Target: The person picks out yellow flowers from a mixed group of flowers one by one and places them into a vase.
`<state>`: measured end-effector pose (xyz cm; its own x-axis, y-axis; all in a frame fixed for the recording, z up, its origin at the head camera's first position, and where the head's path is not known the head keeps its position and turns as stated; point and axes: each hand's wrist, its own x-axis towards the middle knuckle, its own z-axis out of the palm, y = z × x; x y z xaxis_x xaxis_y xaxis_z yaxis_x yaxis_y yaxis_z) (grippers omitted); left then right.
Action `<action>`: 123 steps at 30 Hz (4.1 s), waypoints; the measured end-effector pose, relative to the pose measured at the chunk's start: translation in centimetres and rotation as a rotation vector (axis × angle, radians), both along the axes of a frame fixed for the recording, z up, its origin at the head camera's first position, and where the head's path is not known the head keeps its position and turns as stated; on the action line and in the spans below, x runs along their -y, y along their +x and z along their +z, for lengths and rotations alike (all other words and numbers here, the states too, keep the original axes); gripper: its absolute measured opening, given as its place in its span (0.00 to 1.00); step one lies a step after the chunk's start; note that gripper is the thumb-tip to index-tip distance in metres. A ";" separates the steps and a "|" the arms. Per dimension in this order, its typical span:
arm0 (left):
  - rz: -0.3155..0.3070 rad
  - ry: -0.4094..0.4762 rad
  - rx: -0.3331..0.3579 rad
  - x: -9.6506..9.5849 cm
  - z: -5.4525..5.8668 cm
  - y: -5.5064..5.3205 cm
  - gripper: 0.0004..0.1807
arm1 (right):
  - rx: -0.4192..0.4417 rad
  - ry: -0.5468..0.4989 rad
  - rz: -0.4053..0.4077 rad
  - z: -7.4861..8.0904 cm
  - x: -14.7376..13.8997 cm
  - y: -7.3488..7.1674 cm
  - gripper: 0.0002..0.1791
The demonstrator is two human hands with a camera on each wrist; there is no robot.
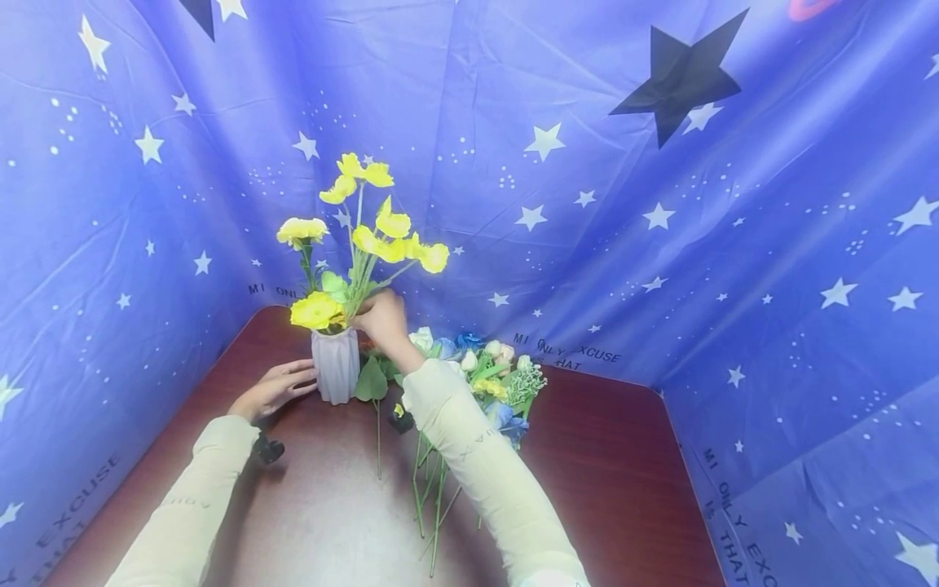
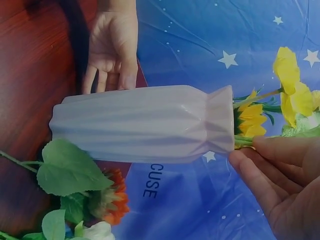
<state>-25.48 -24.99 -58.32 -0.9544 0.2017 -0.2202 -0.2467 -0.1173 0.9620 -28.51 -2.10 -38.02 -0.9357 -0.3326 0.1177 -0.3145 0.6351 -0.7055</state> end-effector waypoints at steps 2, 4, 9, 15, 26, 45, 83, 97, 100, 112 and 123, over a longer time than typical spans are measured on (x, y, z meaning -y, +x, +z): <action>-0.001 -0.004 0.001 0.0 0.0 0.0 0.36 | -0.011 -0.016 0.002 0.0 -0.2 0.1 0.09; 0.000 -0.012 0.001 -0.1 0.1 0.0 0.37 | -0.035 -0.035 0.012 0.0 -0.4 0.2 0.08; 0.007 -0.012 -0.005 0.0 0.3 0.1 0.37 | -0.067 -0.145 0.010 0.4 -0.9 0.7 0.06; 0.009 0.002 -0.007 0.0 0.3 0.2 0.36 | -0.022 -0.248 -0.086 1.2 -1.0 1.0 0.08; 0.009 0.008 -0.013 -0.1 0.4 0.3 0.36 | 0.013 -0.282 -0.119 1.8 -0.6 0.8 0.06; 0.007 0.026 -0.030 0.1 0.1 0.2 0.37 | -0.004 -0.061 0.006 2.2 -0.6 -0.1 0.04; 0.008 -0.016 -0.008 -0.1 0.1 0.1 0.37 | 0.058 -0.084 -0.045 1.0 0.1 0.1 0.04; 0.005 -0.025 0.008 -0.4 0.4 0.4 0.38 | 0.105 -0.116 -0.039 1.8 -1.2 0.5 0.06; 0.005 -0.031 0.002 -0.4 0.4 0.5 0.38 | 0.121 -0.114 -0.036 2.3 -2.2 0.4 0.09; 0.009 -0.013 0.006 -0.1 0.3 0.4 0.39 | 0.165 -0.175 0.000 4.3 -8.0 0.7 0.11; 0.002 -0.019 0.034 -0.4 0.7 0.4 0.39 | 0.142 -0.184 -0.064 5.7 -13.5 2.0 0.15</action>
